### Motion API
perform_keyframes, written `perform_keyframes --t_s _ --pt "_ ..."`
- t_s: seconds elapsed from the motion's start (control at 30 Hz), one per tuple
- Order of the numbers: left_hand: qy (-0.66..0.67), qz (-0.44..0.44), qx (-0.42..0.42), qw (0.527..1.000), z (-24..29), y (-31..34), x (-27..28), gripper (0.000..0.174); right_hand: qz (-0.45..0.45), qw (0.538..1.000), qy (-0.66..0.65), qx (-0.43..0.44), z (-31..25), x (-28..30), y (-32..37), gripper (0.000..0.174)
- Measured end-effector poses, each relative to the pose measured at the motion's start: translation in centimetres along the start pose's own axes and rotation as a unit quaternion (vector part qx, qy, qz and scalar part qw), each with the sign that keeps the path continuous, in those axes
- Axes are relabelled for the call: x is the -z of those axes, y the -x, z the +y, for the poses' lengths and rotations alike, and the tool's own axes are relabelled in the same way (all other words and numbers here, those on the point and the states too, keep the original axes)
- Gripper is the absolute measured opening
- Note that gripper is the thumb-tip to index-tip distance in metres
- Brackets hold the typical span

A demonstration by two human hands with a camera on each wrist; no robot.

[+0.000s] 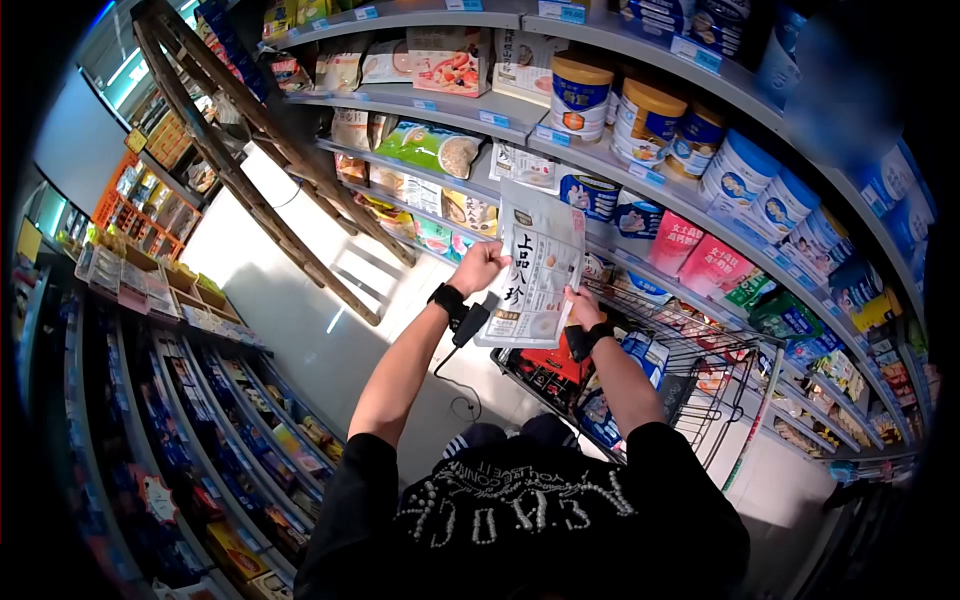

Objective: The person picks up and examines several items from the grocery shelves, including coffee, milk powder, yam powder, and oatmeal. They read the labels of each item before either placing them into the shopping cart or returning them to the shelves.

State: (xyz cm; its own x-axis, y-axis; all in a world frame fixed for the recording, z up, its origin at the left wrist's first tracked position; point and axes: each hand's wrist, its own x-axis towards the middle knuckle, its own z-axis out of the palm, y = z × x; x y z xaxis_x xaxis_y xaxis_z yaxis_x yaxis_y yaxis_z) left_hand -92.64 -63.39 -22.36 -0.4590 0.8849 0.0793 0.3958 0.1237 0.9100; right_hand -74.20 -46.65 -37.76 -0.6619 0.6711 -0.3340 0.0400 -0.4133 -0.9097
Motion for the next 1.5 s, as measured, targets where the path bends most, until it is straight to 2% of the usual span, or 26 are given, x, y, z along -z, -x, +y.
perform_keyframes --t_s 0.07,0.1,0.17,0.2,0.23,0.3,0.33,0.43,0.47,0.5,0.57,0.63,0.7,0.73,0.77,0.83,0.9,1.1,1.17,1.23,1.37,1.43,1.5 --pt "-0.058 0.061 0.017 0.996 -3.0 -0.8 1.5 0.023 0.016 0.999 -0.021 0.036 -0.1 -0.5 -1.6 0.017" --pt "-0.096 0.083 0.031 0.991 0.7 0.3 2.8 0.018 0.043 0.997 -0.025 0.057 -0.5 -1.0 -2.2 0.017" --pt "-0.146 0.139 0.051 0.978 -2.7 -0.4 4.1 0.015 0.029 0.992 0.101 0.076 -1.0 -0.5 -3.7 0.017" --pt "-0.233 0.154 0.085 0.956 -3.3 -0.6 4.8 0.015 0.024 0.985 0.132 0.106 -0.7 -0.4 -4.9 0.018" --pt "-0.231 0.148 0.083 0.958 -4.2 -0.8 5.3 0.015 0.031 0.985 0.132 0.105 -1.8 -1.5 -4.4 0.018" --pt "-0.153 0.202 0.065 0.965 -6.2 -1.9 6.2 0.018 0.069 0.966 0.192 0.159 -5.2 -3.9 -2.7 0.017" --pt "-0.113 0.216 0.061 0.968 -4.5 -1.8 6.8 0.023 0.089 0.961 0.188 0.181 -6.7 -5.3 -1.8 0.017" --pt "-0.148 0.192 0.072 0.968 -7.4 -4.2 9.3 0.024 0.132 0.950 0.188 0.210 -6.8 -7.3 -3.4 0.016" --pt "-0.128 0.186 0.066 0.972 -8.3 -4.7 10.2 0.024 0.127 0.966 0.120 0.190 -6.8 -8.1 -3.4 0.016" --pt "-0.125 0.177 0.059 0.975 -9.2 -5.2 11.0 0.024 0.139 0.964 0.120 0.192 -6.9 -9.4 -3.2 0.016" --pt "0.007 0.192 0.046 0.980 -10.9 -6.2 12.9 0.023 0.182 0.953 0.124 0.209 -7.5 -12.3 -3.0 0.016" --pt "0.057 0.158 0.042 0.985 -11.5 -6.4 15.4 0.019 0.212 0.936 0.169 0.223 -7.7 -15.1 -2.7 0.016" --pt "0.176 0.126 0.057 0.975 -12.0 -5.4 17.8 0.011 0.270 0.929 0.090 0.235 -6.5 -17.9 -3.7 0.016" --pt "0.212 0.109 0.059 0.969 -11.9 -4.8 19.1 0.006 0.234 0.937 0.119 0.231 -6.2 -18.6 -4.1 0.018" --pt "0.233 0.118 0.072 0.962 -12.4 -4.6 20.1 0.008 0.231 0.936 0.094 0.247 -5.5 -19.7 -4.7 0.019" --pt "0.268 0.109 0.059 0.955 -14.5 -4.5 22.3 0.013 0.210 0.948 0.079 0.224 -5.9 -22.9 -4.1 0.018" --pt "0.297 0.104 0.095 0.945 -14.2 -3.1 24.8 0.012 0.208 0.955 0.065 0.202 -5.6 -25.9 -4.4 0.017" --pt "0.279 0.153 0.120 0.940 -18.6 -1.5 30.0 0.013 0.159 0.959 0.114 0.203 -4.4 -31.9 -5.8 0.014" --pt "0.236 0.179 0.115 0.948 -21.1 -1.7 31.1 0.013 0.137 0.966 0.105 0.192 -3.9 -33.2 -6.9 0.014" --pt "0.247 0.180 0.115 0.945 -22.7 -2.0 32.3 0.013 0.137 0.966 0.104 0.192 -3.9 -35.2 -7.2 0.014" --pt "0.153 0.248 0.112 0.950 -25.6 -2.3 34.2 0.014 0.125 0.971 0.089 0.181 -4.4 -39.0 -7.0 0.014" --pt "0.065 0.274 0.133 0.950 -24.8 -1.7 35.2 0.016 0.118 0.973 0.093 0.175 -4.1 -39.8 -7.2 0.014" --pt "0.091 0.273 0.148 0.946 -23.4 -0.8 35.9 0.017 0.090 0.981 0.064 0.162 -3.4 -40.3 -7.4 0.014"
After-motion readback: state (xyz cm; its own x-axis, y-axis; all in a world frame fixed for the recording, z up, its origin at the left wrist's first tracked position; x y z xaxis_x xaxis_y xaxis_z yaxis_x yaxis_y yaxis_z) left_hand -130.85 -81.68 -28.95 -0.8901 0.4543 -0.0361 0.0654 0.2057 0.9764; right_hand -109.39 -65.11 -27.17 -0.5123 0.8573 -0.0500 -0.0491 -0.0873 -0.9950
